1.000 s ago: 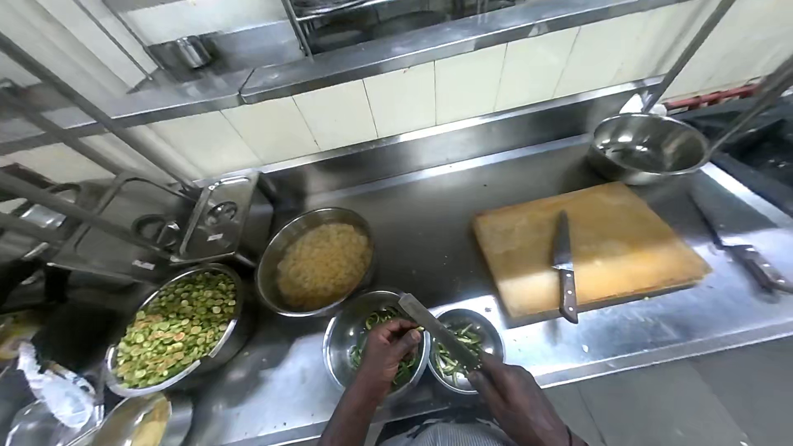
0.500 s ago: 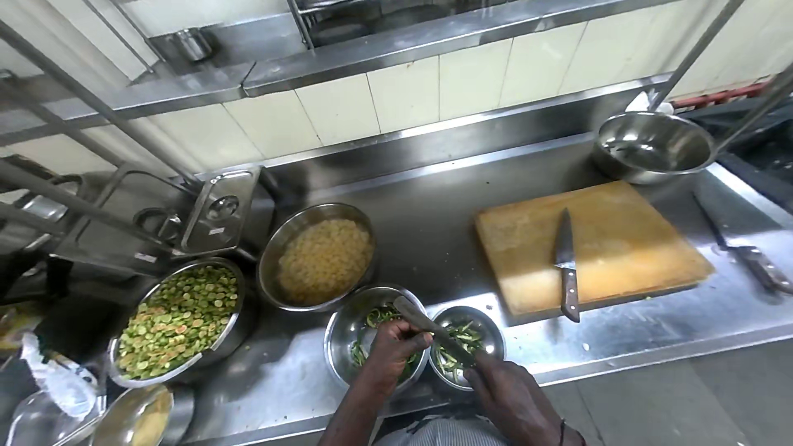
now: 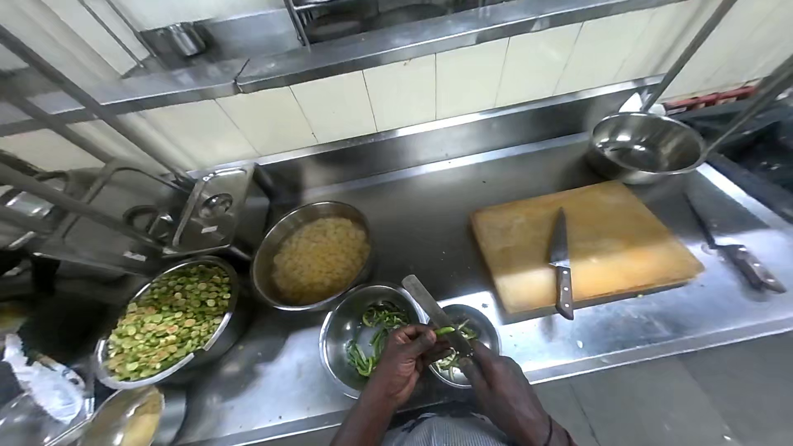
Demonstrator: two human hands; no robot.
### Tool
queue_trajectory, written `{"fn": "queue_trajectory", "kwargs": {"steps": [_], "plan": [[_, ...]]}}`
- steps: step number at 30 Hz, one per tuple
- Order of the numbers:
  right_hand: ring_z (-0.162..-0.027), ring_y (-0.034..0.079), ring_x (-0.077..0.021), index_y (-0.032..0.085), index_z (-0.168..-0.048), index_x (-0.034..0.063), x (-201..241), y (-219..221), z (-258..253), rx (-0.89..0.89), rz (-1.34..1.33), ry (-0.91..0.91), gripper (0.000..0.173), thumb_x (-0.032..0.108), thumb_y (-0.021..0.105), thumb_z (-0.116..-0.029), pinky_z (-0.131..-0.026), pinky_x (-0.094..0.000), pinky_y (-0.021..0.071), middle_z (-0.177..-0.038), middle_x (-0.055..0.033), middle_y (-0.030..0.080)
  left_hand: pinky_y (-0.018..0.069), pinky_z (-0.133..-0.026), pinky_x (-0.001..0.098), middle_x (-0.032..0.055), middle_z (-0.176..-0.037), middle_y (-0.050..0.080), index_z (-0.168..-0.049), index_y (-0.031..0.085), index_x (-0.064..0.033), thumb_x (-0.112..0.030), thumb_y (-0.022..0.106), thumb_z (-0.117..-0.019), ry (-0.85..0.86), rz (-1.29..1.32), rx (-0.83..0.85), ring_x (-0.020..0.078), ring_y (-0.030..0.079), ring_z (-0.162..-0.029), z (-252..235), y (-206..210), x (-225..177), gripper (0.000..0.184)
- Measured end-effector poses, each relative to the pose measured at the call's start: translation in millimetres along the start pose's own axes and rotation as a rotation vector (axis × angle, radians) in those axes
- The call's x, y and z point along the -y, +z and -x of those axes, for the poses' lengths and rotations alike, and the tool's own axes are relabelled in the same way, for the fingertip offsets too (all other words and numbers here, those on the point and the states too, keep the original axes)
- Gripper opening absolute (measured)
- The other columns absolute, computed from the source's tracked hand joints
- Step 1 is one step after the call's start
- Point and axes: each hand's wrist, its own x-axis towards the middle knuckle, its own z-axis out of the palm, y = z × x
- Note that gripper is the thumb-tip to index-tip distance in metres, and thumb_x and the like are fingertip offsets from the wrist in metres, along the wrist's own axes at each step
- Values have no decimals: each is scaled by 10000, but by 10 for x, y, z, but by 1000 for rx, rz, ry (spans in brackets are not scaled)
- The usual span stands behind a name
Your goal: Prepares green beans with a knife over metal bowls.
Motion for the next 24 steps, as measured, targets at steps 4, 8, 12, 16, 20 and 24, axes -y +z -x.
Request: {"fn": "queue_trajectory", "kwargs": {"steps": [4, 8, 12, 16, 20, 24], "plan": [[-737, 666, -291, 654, -1112, 59, 31, -35, -3, 43, 62, 32, 390, 385, 445, -1066, -703, -478, 543, -771, -109, 640, 629, -856, 454, 223, -925, 731, -966, 647, 88, 28, 595, -985, 32, -137, -18, 310, 750, -847, 6, 44, -10, 81], [-824, 700, -329, 642, -1124, 55, 112, -44, -3, 85, 153, 66, 383, 369, 430, -1068, -753, -511, 552, -824, -138, 672, 637, -839, 460, 211, -897, 724, -926, 651, 85, 42, 637, -957, 23, -209, -24, 304, 748, -829, -3, 55, -6, 54], [-892, 708, -345, 638, -1158, 53, 162, -29, -26, 125, 194, 78, 387, 362, 419, -1079, -799, -521, 554, -885, -155, 691, 634, -804, 405, 153, -860, 719, -938, 669, 63, 17, 678, -938, -13, -252, -17, 237, 728, -794, -1, 81, 25, 47], [-939, 699, -346, 641, -1171, 44, 168, -24, -57, 184, 179, 81, 407, 361, 401, -1085, -845, -518, 544, -934, -163, 694, 620, -781, 356, 129, -851, 715, -949, 672, 51, 17, 689, -928, -42, -212, -10, 194, 709, -772, 2, 99, 83, 43], [-816, 686, -302, 651, -1121, 54, 101, 20, -63, 81, 68, 66, 369, 348, 433, -1072, -769, -495, 546, -827, -124, 665, 616, -851, 410, 170, -964, 713, -1083, 649, 64, 27, 655, -937, -71, -73, -4, 247, 720, -859, 25, 64, 96, 151], [-762, 667, -277, 649, -1096, 53, 50, 18, -71, 43, 32, 66, 368, 360, 448, -1071, -738, -469, 540, -788, -107, 642, 622, -867, 456, 225, -959, 727, -965, 640, 81, 32, 607, -983, -42, -58, -75, 312, 743, -875, 24, 22, 137, 62]]}}
